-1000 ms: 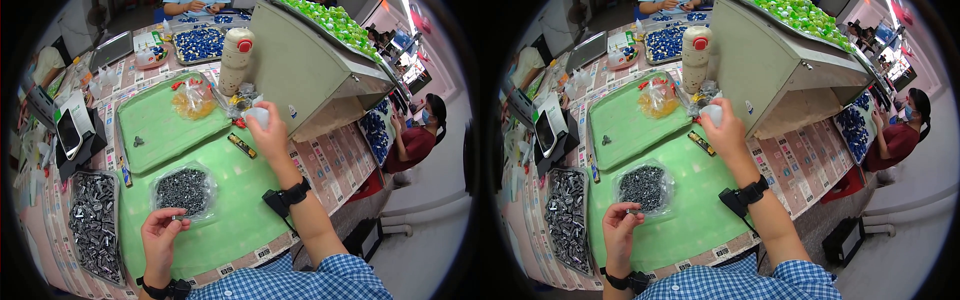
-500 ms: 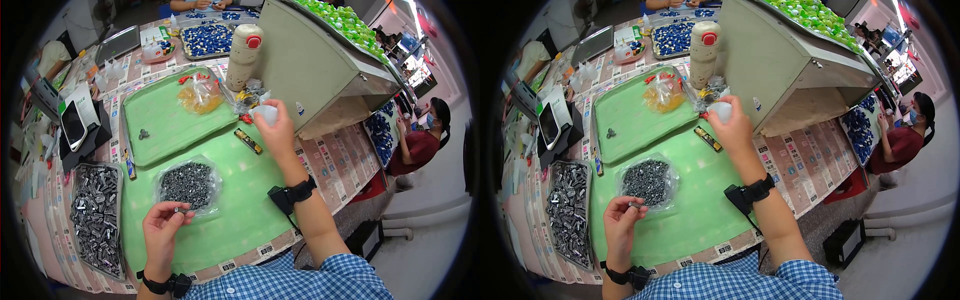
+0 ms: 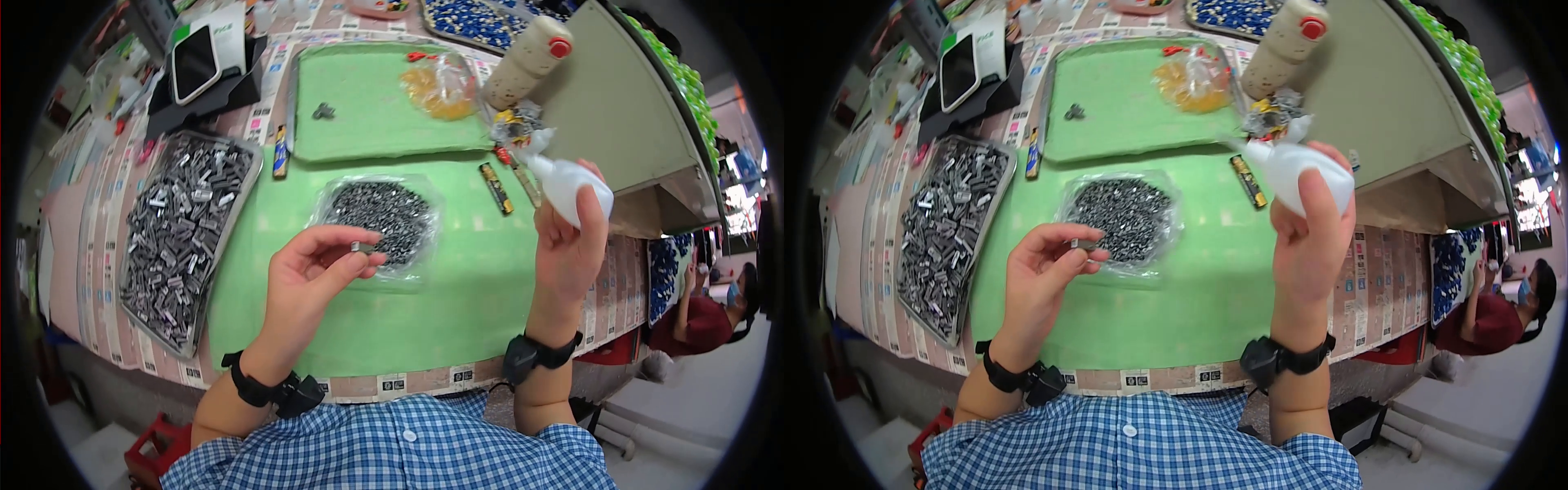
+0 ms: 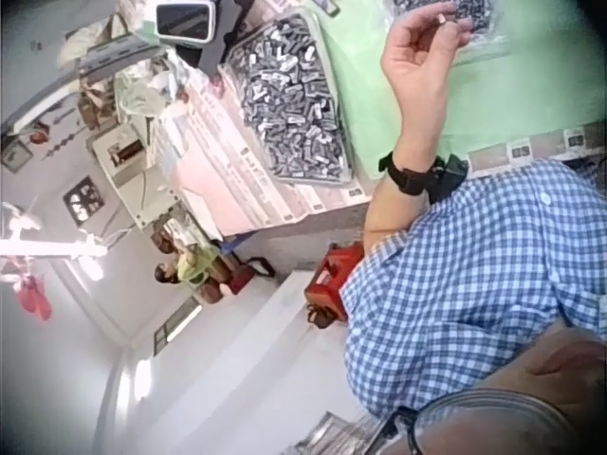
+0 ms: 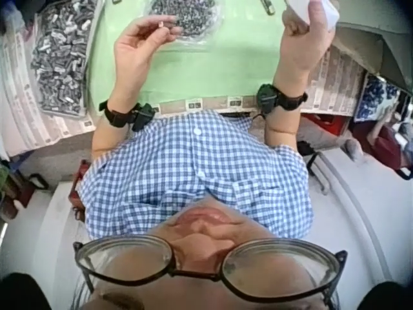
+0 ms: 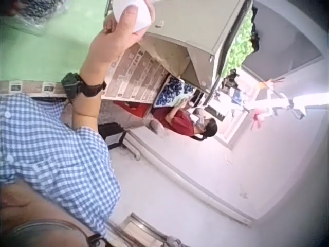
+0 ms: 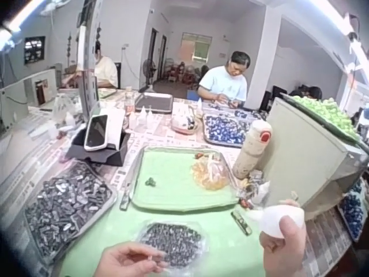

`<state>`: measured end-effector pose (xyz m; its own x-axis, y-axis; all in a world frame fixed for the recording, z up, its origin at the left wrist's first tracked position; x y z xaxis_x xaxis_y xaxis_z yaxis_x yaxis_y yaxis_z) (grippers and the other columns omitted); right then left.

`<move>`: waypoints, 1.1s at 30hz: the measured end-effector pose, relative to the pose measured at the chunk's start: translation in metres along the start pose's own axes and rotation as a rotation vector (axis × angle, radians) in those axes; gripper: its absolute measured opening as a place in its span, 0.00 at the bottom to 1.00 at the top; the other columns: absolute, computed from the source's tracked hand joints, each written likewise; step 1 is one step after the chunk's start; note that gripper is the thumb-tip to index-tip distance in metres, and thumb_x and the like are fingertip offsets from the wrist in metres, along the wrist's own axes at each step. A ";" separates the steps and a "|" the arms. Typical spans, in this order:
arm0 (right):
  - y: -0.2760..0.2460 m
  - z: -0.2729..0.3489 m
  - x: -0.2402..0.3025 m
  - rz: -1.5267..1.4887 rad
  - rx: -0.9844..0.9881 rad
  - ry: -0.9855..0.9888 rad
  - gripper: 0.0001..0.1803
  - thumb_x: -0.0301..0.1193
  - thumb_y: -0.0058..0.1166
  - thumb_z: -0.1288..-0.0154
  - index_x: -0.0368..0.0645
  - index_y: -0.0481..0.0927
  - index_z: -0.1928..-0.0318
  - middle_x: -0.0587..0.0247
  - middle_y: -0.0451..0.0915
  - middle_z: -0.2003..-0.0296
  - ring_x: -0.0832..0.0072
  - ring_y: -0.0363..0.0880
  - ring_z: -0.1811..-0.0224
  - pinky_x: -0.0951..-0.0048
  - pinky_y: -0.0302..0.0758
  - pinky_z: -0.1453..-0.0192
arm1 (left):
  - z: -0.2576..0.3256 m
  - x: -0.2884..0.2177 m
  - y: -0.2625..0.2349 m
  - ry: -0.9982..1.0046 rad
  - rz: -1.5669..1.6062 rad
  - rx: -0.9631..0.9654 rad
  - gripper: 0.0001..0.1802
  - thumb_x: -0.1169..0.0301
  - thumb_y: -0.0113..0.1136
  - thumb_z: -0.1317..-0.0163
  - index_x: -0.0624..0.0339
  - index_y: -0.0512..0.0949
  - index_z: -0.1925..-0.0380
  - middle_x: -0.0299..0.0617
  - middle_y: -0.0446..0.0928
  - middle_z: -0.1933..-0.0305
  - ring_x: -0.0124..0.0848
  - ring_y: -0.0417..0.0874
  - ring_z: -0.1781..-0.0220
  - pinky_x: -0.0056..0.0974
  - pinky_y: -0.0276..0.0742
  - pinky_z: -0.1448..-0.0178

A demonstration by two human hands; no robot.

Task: Applying glue to small plastic or metal components and assembling them at a workbench.

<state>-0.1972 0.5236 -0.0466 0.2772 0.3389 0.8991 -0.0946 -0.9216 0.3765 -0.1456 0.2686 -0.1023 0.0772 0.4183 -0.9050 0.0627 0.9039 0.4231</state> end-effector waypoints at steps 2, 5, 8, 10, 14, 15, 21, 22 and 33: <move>0.021 0.018 -0.002 -0.070 0.050 0.049 0.21 0.34 0.57 0.44 0.38 0.68 0.53 0.66 0.73 0.66 0.84 0.71 0.68 0.85 0.70 0.65 | 0.000 0.003 -0.001 -0.010 -0.010 0.020 0.11 0.77 0.56 0.42 0.67 0.73 0.59 0.48 0.76 0.56 0.32 0.80 0.58 0.31 0.77 0.55; 0.039 0.036 -0.005 0.016 0.048 0.013 0.22 0.35 0.59 0.45 0.38 0.69 0.54 0.67 0.73 0.66 0.85 0.70 0.69 0.86 0.68 0.66 | -0.001 0.008 0.000 -0.047 -0.007 0.036 0.11 0.77 0.56 0.42 0.67 0.73 0.59 0.47 0.76 0.56 0.31 0.80 0.58 0.31 0.77 0.55; 0.046 0.047 -0.003 0.285 0.231 -0.109 0.20 0.32 0.60 0.47 0.38 0.70 0.56 0.67 0.73 0.66 0.85 0.70 0.68 0.84 0.68 0.65 | 0.002 0.011 0.002 -0.052 -0.001 0.053 0.11 0.77 0.55 0.42 0.67 0.73 0.59 0.47 0.77 0.56 0.31 0.80 0.58 0.31 0.76 0.54; 0.051 0.049 -0.003 0.309 0.266 -0.104 0.19 0.31 0.60 0.47 0.38 0.70 0.56 0.67 0.73 0.66 0.85 0.70 0.68 0.84 0.68 0.65 | 0.002 0.014 0.003 -0.060 0.006 0.052 0.11 0.77 0.56 0.42 0.67 0.73 0.59 0.47 0.77 0.56 0.31 0.80 0.58 0.30 0.76 0.54; 0.054 0.050 -0.005 0.375 0.340 -0.124 0.18 0.27 0.59 0.48 0.38 0.71 0.57 0.65 0.73 0.65 0.83 0.71 0.68 0.83 0.69 0.66 | 0.002 0.016 0.005 -0.079 0.004 0.070 0.11 0.77 0.57 0.42 0.67 0.74 0.58 0.47 0.77 0.56 0.31 0.80 0.58 0.30 0.76 0.54; 0.055 0.050 -0.006 0.405 0.349 -0.133 0.18 0.26 0.59 0.49 0.38 0.71 0.57 0.64 0.73 0.64 0.83 0.72 0.68 0.83 0.69 0.66 | 0.002 0.017 0.005 -0.082 0.004 0.071 0.11 0.77 0.57 0.42 0.67 0.74 0.58 0.47 0.77 0.56 0.31 0.80 0.58 0.30 0.76 0.54; 0.055 0.050 -0.007 0.430 0.373 -0.141 0.17 0.24 0.58 0.50 0.37 0.72 0.57 0.62 0.74 0.62 0.82 0.73 0.67 0.82 0.70 0.66 | 0.001 0.017 0.004 -0.085 -0.004 0.090 0.11 0.81 0.56 0.43 0.66 0.75 0.58 0.43 0.77 0.56 0.30 0.80 0.56 0.32 0.76 0.50; 0.055 0.050 -0.008 0.431 0.370 -0.139 0.17 0.24 0.58 0.50 0.37 0.72 0.57 0.62 0.74 0.62 0.82 0.73 0.67 0.82 0.70 0.66 | 0.001 0.017 0.004 -0.074 -0.016 0.082 0.11 0.78 0.57 0.43 0.67 0.74 0.59 0.45 0.77 0.56 0.30 0.80 0.57 0.31 0.76 0.52; 0.057 0.049 -0.009 0.439 0.408 -0.141 0.18 0.25 0.59 0.48 0.37 0.71 0.56 0.61 0.75 0.62 0.81 0.74 0.65 0.81 0.71 0.65 | 0.001 0.018 0.004 -0.068 -0.013 0.073 0.12 0.76 0.58 0.43 0.67 0.74 0.59 0.48 0.77 0.55 0.31 0.80 0.57 0.31 0.77 0.54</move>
<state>-0.1579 0.4590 -0.0448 0.4221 -0.0908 0.9020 0.1377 -0.9770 -0.1628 -0.1425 0.2796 -0.1172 0.1430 0.3969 -0.9066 0.1364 0.8994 0.4153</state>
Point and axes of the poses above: each hand's wrist, its own z-axis away from the middle knuckle, its own y-axis out of the palm, x = y × z, the point moved 4 cm from there along -z, towards the middle knuckle
